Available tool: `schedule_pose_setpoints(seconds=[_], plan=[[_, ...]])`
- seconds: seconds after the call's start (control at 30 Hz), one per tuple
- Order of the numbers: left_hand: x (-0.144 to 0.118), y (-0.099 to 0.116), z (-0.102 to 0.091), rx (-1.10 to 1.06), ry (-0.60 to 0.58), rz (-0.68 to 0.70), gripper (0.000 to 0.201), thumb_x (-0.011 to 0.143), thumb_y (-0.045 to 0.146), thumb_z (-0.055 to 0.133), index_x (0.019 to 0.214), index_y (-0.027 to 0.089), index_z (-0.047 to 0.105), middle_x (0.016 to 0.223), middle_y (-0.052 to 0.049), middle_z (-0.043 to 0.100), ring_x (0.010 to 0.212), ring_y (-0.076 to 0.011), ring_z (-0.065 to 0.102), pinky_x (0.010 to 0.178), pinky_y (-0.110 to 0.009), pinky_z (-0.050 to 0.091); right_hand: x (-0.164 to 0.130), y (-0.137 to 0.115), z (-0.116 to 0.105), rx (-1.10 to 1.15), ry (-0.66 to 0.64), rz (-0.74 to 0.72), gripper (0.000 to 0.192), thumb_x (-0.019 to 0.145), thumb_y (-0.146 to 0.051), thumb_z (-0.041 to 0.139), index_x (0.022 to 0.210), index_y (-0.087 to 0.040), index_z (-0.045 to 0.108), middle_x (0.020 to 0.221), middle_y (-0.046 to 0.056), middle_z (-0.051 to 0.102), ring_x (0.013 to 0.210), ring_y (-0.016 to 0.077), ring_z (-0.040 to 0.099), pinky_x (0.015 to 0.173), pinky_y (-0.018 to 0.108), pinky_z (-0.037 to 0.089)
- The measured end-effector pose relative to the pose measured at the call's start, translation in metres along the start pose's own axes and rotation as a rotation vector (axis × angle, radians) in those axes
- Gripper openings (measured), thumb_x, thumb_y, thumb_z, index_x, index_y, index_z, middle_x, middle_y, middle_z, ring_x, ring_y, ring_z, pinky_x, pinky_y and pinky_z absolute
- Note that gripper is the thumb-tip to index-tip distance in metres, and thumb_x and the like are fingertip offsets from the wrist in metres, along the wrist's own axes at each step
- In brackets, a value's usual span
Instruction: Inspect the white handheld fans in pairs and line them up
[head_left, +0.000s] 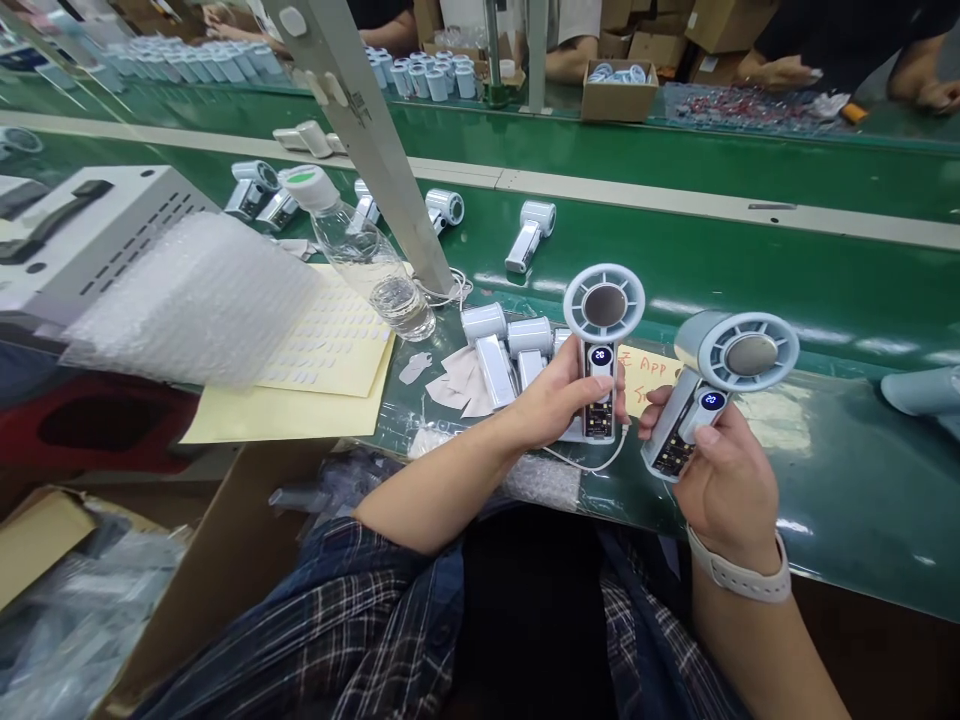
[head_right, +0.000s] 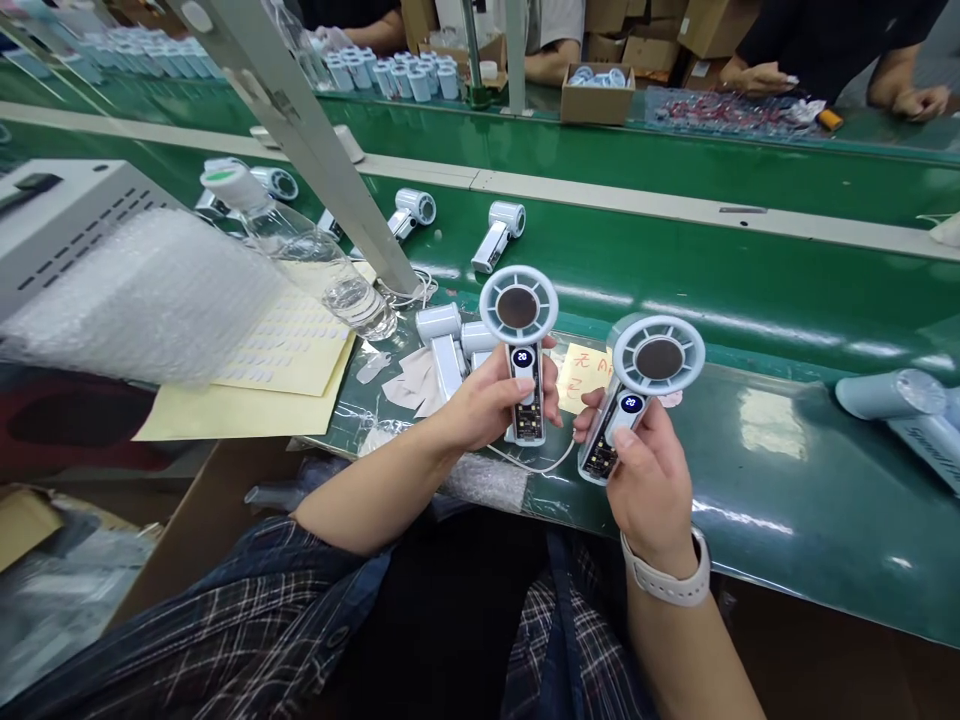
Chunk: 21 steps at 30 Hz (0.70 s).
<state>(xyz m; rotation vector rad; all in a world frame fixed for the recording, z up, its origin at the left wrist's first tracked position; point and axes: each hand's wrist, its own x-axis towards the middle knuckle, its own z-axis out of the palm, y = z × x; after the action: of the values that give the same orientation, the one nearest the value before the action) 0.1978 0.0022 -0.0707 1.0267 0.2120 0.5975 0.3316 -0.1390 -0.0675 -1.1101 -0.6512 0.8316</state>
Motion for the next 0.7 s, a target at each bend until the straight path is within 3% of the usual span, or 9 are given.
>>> schedule_pose_setpoints(seconds=[0.07, 0.23, 0.37, 0.53, 0.7], plan=[[0.0, 0.001, 0.0, -0.022, 0.051, -0.007, 0.054, 0.084, 0.048, 0.079, 0.115, 0.023, 0.044, 0.091, 0.003, 0.061, 0.071, -0.0142, 0.066, 0.07, -0.035, 0.059, -0.001, 0.0, 0.0, 0.036, -0.005, 0.023, 0.023, 0.091, -0.038, 0.076, 0.11, -0.025, 0.074, 0.103, 0.006, 0.074, 0.079, 0.0194, 0.069, 0.068, 0.034, 0.062], [-0.002, 0.005, -0.001, 0.01, -0.09, 0.041, 0.053, 0.086, 0.05, 0.078, 0.115, 0.023, 0.043, 0.085, 0.003, 0.063, 0.073, -0.0169, 0.068, 0.075, -0.037, 0.059, -0.001, -0.003, 0.001, 0.04, -0.041, 0.018, 0.024, 0.089, -0.038, 0.08, 0.109, -0.026, 0.075, 0.102, 0.005, 0.076, 0.08, 0.0198, 0.071, 0.069, 0.034, 0.062], [0.0, 0.005, -0.002, 0.056, -0.09, 0.026, 0.058, 0.086, 0.051, 0.079, 0.119, 0.022, 0.042, 0.086, 0.002, 0.065, 0.074, -0.0166, 0.067, 0.077, -0.037, 0.059, 0.002, 0.0, 0.004, 0.001, -0.025, -0.022, 0.023, 0.09, -0.038, 0.078, 0.108, -0.025, 0.073, 0.101, 0.005, 0.074, 0.079, 0.0197, 0.068, 0.068, 0.035, 0.061], [0.001, 0.005, 0.001, 0.022, -0.158, 0.021, 0.056, 0.086, 0.049, 0.08, 0.116, 0.022, 0.041, 0.085, 0.001, 0.065, 0.074, -0.017, 0.068, 0.073, -0.035, 0.058, 0.002, 0.007, 0.005, -0.007, -0.005, 0.029, 0.026, 0.089, -0.04, 0.076, 0.111, -0.026, 0.072, 0.106, 0.006, 0.074, 0.086, 0.0239, 0.07, 0.075, 0.042, 0.064], [0.002, 0.005, 0.0, 0.126, -0.105, 0.066, 0.055, 0.086, 0.054, 0.077, 0.115, 0.022, 0.043, 0.087, 0.001, 0.063, 0.074, -0.0164, 0.065, 0.074, -0.036, 0.057, 0.001, 0.006, 0.005, -0.016, -0.002, -0.005, 0.022, 0.09, -0.038, 0.075, 0.108, -0.026, 0.073, 0.099, 0.006, 0.074, 0.081, 0.0244, 0.07, 0.074, 0.044, 0.064]])
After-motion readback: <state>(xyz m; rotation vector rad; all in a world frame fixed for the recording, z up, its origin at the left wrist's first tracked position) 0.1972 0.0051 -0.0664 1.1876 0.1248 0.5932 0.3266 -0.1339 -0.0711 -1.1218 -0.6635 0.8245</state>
